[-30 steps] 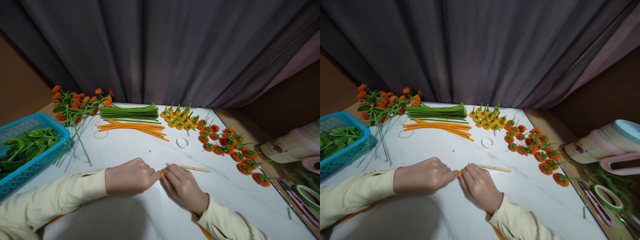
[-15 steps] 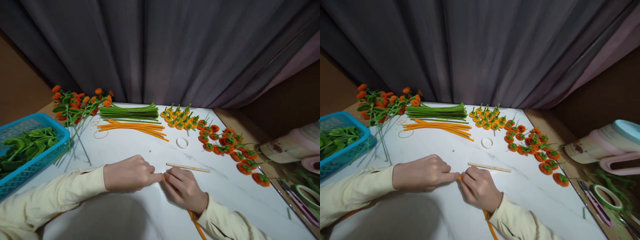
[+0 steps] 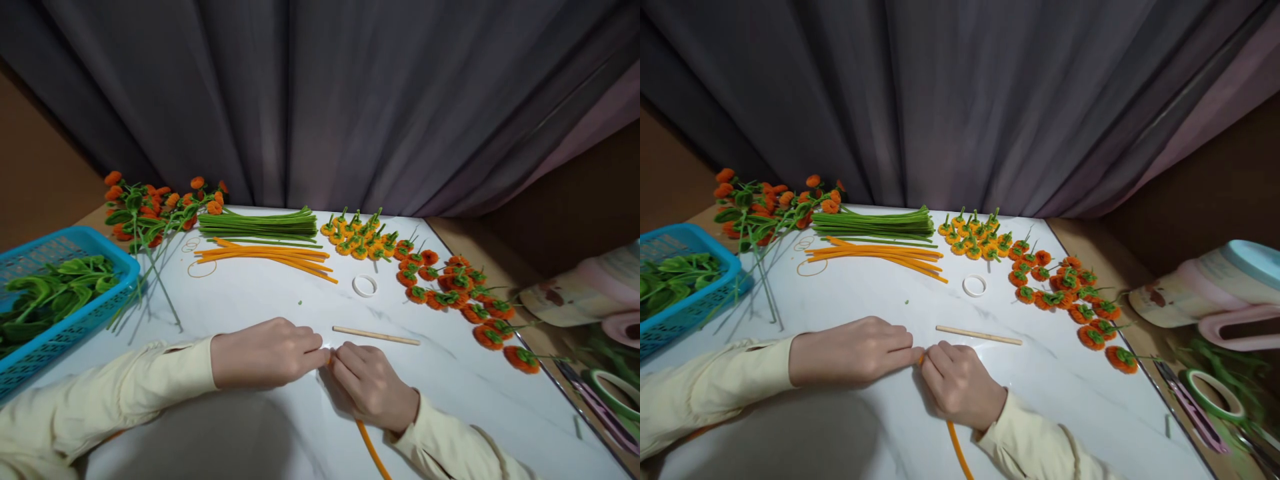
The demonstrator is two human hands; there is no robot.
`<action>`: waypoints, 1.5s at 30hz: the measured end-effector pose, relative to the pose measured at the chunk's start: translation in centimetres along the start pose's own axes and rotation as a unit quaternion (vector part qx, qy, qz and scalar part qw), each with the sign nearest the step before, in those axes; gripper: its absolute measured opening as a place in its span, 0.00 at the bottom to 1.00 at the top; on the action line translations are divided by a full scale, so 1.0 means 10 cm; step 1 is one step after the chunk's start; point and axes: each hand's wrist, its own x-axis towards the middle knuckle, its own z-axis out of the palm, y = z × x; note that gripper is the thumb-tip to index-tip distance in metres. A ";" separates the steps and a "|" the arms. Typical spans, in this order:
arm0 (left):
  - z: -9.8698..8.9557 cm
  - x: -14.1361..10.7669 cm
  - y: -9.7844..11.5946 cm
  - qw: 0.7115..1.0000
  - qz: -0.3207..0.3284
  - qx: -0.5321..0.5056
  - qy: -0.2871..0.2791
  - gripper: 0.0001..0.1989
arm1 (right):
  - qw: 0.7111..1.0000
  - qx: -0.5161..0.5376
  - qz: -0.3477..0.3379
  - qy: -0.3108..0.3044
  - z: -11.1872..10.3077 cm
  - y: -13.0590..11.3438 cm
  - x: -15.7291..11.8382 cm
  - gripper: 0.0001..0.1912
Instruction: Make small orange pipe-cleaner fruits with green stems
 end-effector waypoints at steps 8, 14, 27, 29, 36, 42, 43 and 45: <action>0.03 0.00 -0.03 1.000 -0.004 0.005 -0.005 0.06 | 0.996 0.017 0.087 -0.017 0.03 -0.03 0.03 0.13; 0.04 0.00 -0.03 1.000 -0.010 0.004 -0.004 0.06 | 0.997 0.009 0.080 -0.007 0.03 -0.04 0.02 0.10; 0.32 0.01 -0.08 0.984 -0.060 -0.127 0.106 0.13 | 0.998 0.021 0.033 -0.041 0.04 0.01 -0.03 0.11; 0.36 0.00 -0.07 0.985 -0.054 -0.116 0.119 0.13 | 0.997 0.045 0.045 -0.044 0.04 -0.01 -0.04 0.12; 0.48 -0.04 -0.11 0.982 -0.024 -0.088 0.163 0.11 | 0.851 0.395 0.340 -0.062 0.00 0.00 0.07 0.13; 0.47 -0.04 -0.09 0.964 -0.040 -0.187 0.185 0.11 | 0.596 0.656 0.441 -0.144 -0.12 0.16 0.16 0.16; 0.44 -0.03 -0.07 0.954 -0.064 -0.236 0.176 0.12 | 0.585 0.665 0.441 -0.143 -0.13 0.17 0.16 0.16; 0.36 0.01 -0.05 0.901 -0.151 -0.385 0.130 0.12 | 0.587 0.663 0.446 -0.132 -0.13 0.17 0.16 0.15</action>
